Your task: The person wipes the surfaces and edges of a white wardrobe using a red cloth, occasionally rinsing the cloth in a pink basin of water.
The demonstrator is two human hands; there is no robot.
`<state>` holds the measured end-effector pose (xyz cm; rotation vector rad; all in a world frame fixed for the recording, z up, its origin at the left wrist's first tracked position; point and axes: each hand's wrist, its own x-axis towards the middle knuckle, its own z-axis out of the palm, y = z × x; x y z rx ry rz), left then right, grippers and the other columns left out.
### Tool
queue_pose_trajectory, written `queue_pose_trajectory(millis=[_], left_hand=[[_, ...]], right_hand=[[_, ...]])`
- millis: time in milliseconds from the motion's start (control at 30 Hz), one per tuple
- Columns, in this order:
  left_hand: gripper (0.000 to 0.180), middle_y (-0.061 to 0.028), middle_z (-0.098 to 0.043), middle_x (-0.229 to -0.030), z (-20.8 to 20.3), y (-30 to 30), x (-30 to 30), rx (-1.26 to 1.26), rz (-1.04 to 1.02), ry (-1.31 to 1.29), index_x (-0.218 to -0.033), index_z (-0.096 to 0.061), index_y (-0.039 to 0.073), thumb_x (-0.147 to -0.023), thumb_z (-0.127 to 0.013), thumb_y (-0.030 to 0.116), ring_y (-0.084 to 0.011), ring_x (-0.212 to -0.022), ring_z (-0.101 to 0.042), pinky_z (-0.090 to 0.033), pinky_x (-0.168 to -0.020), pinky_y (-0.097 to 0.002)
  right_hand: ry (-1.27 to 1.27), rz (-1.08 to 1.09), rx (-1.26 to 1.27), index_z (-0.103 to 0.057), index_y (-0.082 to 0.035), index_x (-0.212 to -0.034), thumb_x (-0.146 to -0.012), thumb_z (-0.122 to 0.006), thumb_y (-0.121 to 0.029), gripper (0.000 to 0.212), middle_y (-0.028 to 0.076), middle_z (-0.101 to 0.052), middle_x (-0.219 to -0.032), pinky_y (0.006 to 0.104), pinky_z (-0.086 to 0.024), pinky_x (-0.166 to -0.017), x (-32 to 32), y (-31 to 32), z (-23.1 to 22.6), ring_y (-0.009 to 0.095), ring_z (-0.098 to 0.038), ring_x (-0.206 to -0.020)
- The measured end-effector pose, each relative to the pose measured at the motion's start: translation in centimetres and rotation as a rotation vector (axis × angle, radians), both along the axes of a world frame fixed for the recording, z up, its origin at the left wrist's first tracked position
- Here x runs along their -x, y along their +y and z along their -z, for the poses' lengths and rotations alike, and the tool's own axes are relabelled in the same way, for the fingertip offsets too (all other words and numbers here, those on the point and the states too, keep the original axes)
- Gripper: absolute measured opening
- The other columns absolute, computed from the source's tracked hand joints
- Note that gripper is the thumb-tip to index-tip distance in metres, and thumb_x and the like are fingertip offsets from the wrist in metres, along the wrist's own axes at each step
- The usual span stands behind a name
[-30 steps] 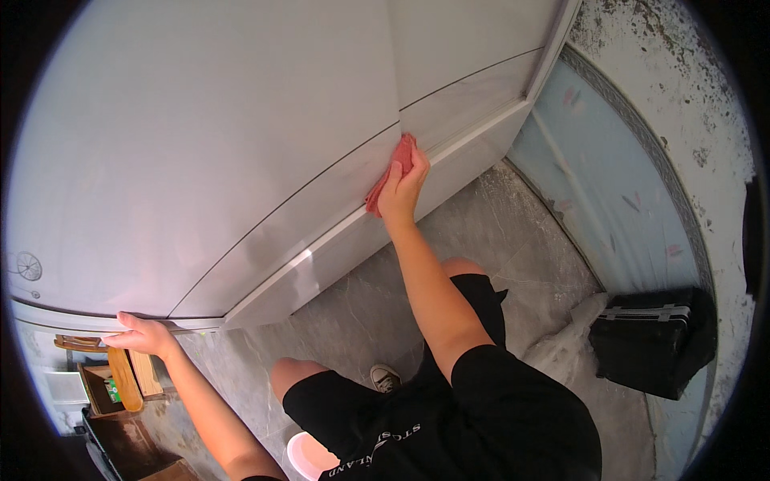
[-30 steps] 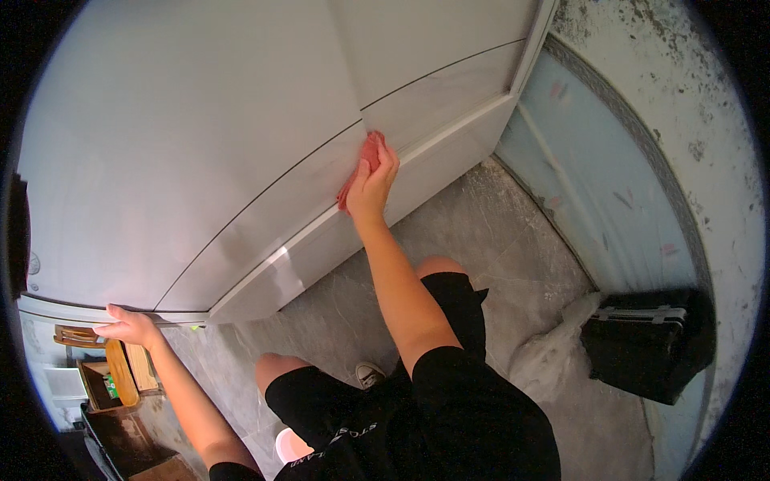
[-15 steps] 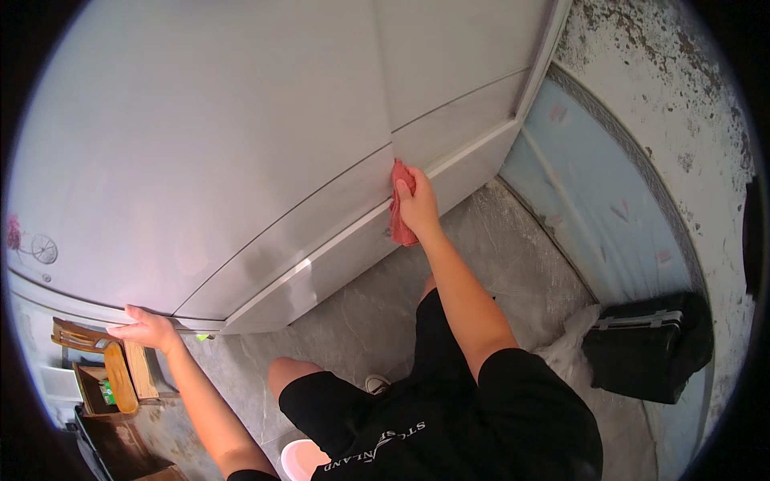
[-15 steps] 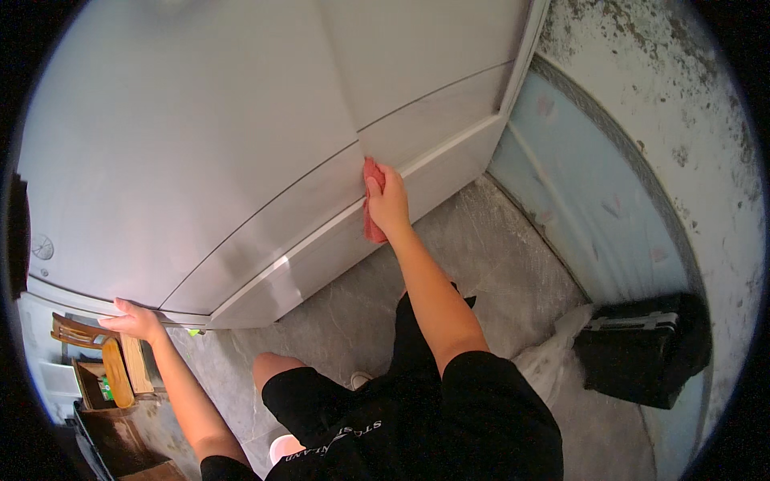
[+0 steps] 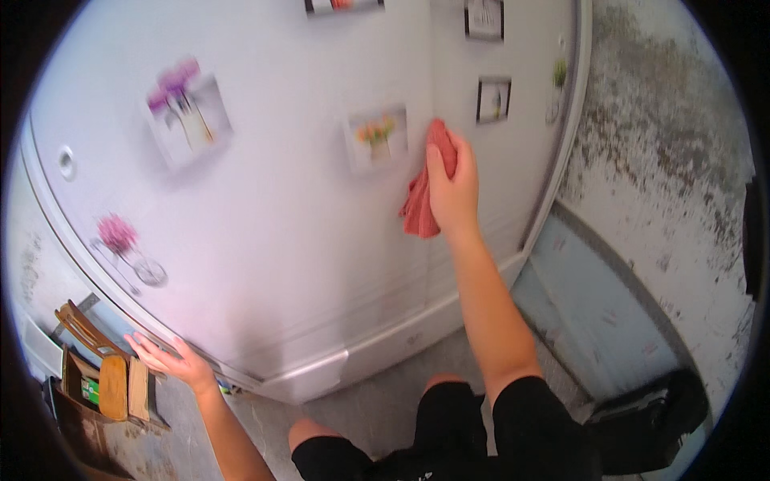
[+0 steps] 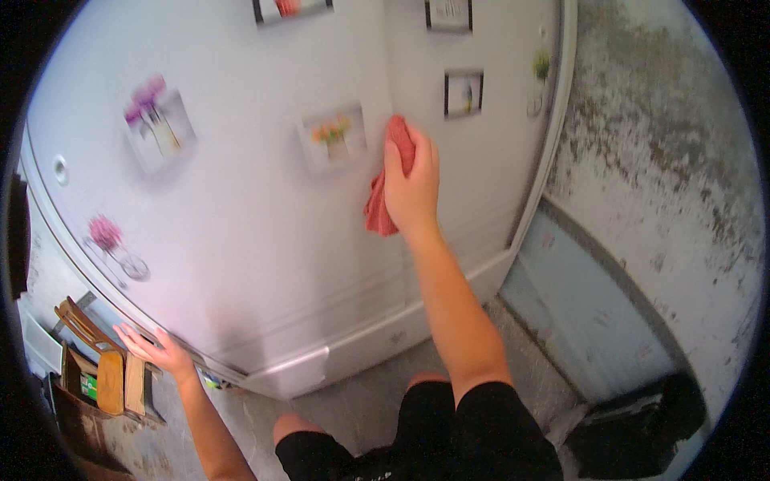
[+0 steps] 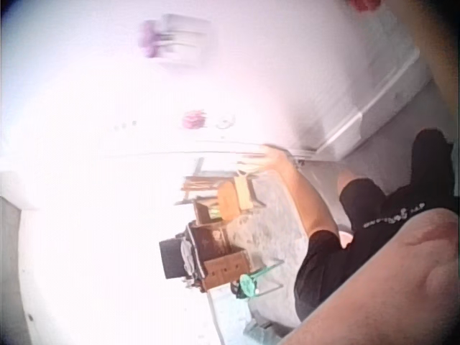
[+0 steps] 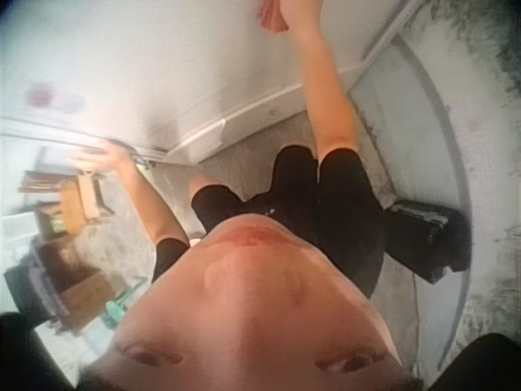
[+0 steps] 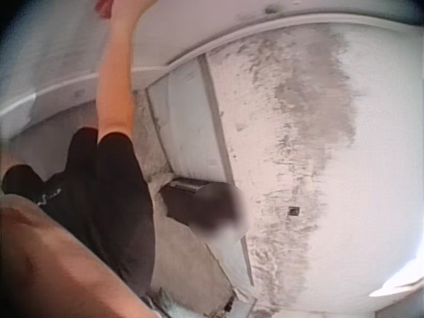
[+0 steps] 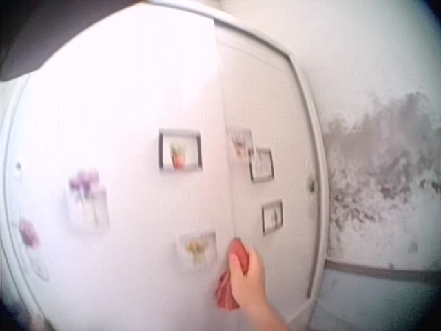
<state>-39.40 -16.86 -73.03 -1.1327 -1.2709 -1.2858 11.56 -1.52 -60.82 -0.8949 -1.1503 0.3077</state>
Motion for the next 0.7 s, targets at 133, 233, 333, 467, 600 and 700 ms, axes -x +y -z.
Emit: queue_pose_trajectory(millis=[133,233,333,467,600,700], left_hand=[[0.060,-0.0292,-0.041,-0.169,-9.7,-0.8,-2.2,0.203,-0.005,0.299,-0.158,-0.055,0.001,-0.098,-0.056,0.007,-0.0547,-0.155,-0.036,-0.027,-0.128,-0.0658],[0.057,-0.0211,-0.054,-0.161,-16.3,0.2,-2.7,0.292,0.064,0.404,-0.146,-0.067,0.011,-0.089,-0.062,0.004,-0.0506,-0.151,-0.041,-0.035,-0.125,-0.0661],[0.061,-0.0167,-0.055,-0.161,-25.6,0.9,-6.6,0.386,0.118,0.511,-0.142,-0.072,0.014,-0.083,-0.064,0.005,-0.0479,-0.149,-0.044,-0.036,-0.125,-0.0640],[0.061,-0.0154,-0.061,-0.157,-37.7,2.1,-10.1,0.346,0.187,0.587,-0.134,-0.077,0.011,-0.076,-0.061,0.000,-0.0426,-0.155,-0.041,-0.034,-0.127,-0.0638],[0.063,-0.0122,-0.064,-0.156,-48.1,3.5,-13.1,0.395,0.304,0.570,-0.133,-0.079,0.012,-0.074,-0.063,-0.001,-0.0377,-0.154,-0.046,-0.035,-0.127,-0.0607],[0.064,-0.0108,-0.063,-0.157,-54.2,4.6,-15.3,0.372,0.354,0.584,-0.134,-0.079,0.013,-0.074,-0.063,-0.002,-0.0359,-0.154,-0.046,-0.035,-0.127,-0.0598]], right_hand=[[-0.093,0.142,-0.103,-0.050,0.001,-0.155,-0.113,-0.058,-0.022,0.048,0.021,-0.050,-0.147,0.0474,-0.040,-0.121,1.9,0.3,-7.8,0.036,-0.049,-0.140],[-0.098,0.127,-0.119,-0.045,0.000,-0.159,-0.113,-0.056,-0.019,0.051,0.023,-0.044,-0.151,0.0479,-0.037,-0.122,3.5,0.3,-14.6,0.038,-0.046,-0.141],[-0.174,0.228,-0.176,-0.045,0.000,-0.160,-0.113,-0.055,-0.018,0.051,0.023,-0.045,-0.150,0.0484,-0.037,-0.122,2.8,0.9,-22.2,0.038,-0.047,-0.140],[-0.190,0.233,-0.246,-0.045,0.001,-0.159,-0.113,-0.055,-0.018,0.051,0.024,-0.046,-0.148,0.0487,-0.039,-0.120,3.2,1.1,-33.4,0.039,-0.048,-0.137],[-0.212,0.252,-0.275,-0.048,0.002,-0.158,-0.113,-0.055,-0.019,0.050,0.026,-0.048,-0.146,0.0495,-0.039,-0.119,3.2,1.4,-44.6,0.040,-0.048,-0.135],[-0.247,0.281,-0.305,-0.049,0.002,-0.157,-0.112,-0.055,-0.020,0.050,0.027,-0.049,-0.145,0.0505,-0.039,-0.119,2.5,1.8,-52.7,0.042,-0.048,-0.135]])
